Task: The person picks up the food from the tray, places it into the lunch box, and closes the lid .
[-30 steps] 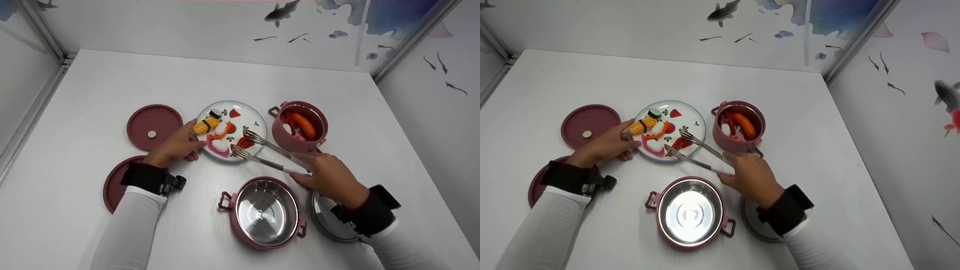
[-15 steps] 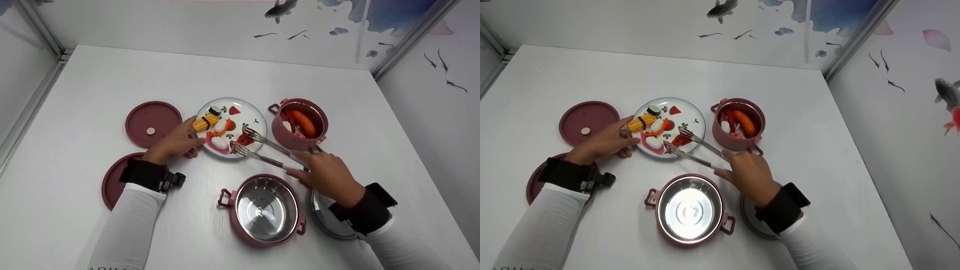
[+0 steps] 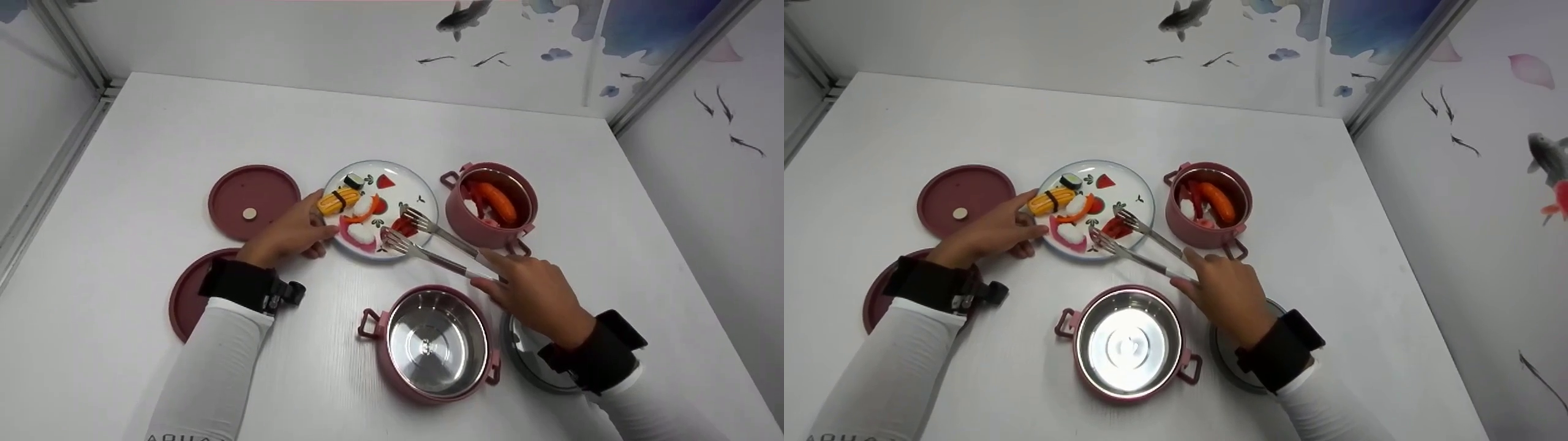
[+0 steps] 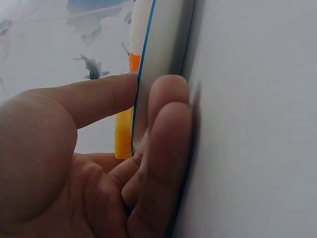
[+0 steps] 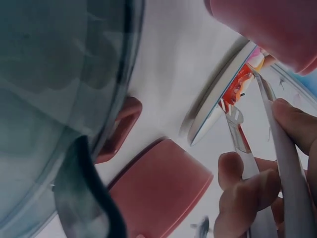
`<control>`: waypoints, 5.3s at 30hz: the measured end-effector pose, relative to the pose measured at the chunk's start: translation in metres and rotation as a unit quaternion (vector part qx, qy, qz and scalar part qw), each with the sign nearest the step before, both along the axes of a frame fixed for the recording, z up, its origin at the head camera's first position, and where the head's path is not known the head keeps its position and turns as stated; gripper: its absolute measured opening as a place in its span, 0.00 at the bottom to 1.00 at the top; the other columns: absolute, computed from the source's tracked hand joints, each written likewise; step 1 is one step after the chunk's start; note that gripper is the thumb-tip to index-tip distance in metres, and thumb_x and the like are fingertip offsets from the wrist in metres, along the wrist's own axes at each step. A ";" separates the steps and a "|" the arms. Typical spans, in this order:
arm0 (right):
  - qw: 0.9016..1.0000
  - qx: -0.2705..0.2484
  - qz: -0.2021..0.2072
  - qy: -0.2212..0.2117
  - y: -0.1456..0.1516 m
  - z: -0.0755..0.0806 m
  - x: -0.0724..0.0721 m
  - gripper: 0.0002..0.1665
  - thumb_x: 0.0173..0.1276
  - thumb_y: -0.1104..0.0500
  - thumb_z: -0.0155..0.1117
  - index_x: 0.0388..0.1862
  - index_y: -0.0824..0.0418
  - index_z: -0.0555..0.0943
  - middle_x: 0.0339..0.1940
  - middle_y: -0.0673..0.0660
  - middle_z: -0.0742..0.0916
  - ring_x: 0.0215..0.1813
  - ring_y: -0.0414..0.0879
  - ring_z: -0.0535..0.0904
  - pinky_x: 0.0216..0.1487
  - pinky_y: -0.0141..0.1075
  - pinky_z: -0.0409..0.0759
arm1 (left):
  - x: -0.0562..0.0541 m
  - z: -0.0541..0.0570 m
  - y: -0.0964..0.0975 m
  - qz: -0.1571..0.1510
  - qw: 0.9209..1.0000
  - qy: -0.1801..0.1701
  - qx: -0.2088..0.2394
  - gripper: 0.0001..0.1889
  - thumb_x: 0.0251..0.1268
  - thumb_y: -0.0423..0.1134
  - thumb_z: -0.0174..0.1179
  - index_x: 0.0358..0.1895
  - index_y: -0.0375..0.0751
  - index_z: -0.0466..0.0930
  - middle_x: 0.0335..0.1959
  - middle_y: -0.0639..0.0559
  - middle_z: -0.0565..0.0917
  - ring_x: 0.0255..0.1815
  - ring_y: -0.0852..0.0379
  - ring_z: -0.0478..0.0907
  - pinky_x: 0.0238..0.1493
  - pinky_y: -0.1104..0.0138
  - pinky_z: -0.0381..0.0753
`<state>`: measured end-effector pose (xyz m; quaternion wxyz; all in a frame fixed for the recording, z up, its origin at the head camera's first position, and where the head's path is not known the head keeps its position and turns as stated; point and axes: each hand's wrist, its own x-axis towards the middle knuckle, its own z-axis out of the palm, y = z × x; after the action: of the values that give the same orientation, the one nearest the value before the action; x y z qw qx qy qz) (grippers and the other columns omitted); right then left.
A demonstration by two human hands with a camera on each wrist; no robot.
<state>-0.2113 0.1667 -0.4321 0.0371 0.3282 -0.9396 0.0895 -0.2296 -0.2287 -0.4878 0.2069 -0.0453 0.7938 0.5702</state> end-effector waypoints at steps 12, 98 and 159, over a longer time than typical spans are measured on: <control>0.996 -0.072 0.012 0.042 0.032 0.012 0.030 0.34 0.59 0.51 0.78 0.65 0.56 0.81 0.35 0.53 0.91 0.30 0.41 0.83 0.32 0.37 0.85 | 0.004 0.000 0.002 -0.001 1.000 0.002 0.012 0.48 0.73 0.41 0.59 0.82 0.58 0.32 0.42 0.41 0.79 0.27 0.55 0.81 0.30 0.66 0.85; 0.993 0.003 0.083 0.083 0.053 0.033 0.056 0.42 0.43 0.46 0.86 0.61 0.43 0.83 0.31 0.47 0.89 0.24 0.29 0.75 0.23 0.22 0.73 | 0.003 0.006 0.003 -0.003 1.000 0.002 -0.008 0.48 0.74 0.42 0.59 0.82 0.55 0.31 0.45 0.40 0.77 0.29 0.54 0.81 0.33 0.66 0.85; 0.993 -0.110 0.031 0.024 0.028 0.045 0.039 0.24 0.61 0.54 0.76 0.57 0.53 0.86 0.40 0.48 0.92 0.29 0.31 0.81 0.30 0.20 0.75 | 0.002 0.001 0.003 0.001 1.000 0.007 0.009 0.47 0.73 0.39 0.59 0.82 0.57 0.34 0.42 0.41 0.77 0.26 0.55 0.81 0.28 0.67 0.84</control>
<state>-0.1718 0.1942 -0.3872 0.0928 0.3530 -0.9123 0.1857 -0.2279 -0.2254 -0.4870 0.2011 -0.0408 0.7899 0.5778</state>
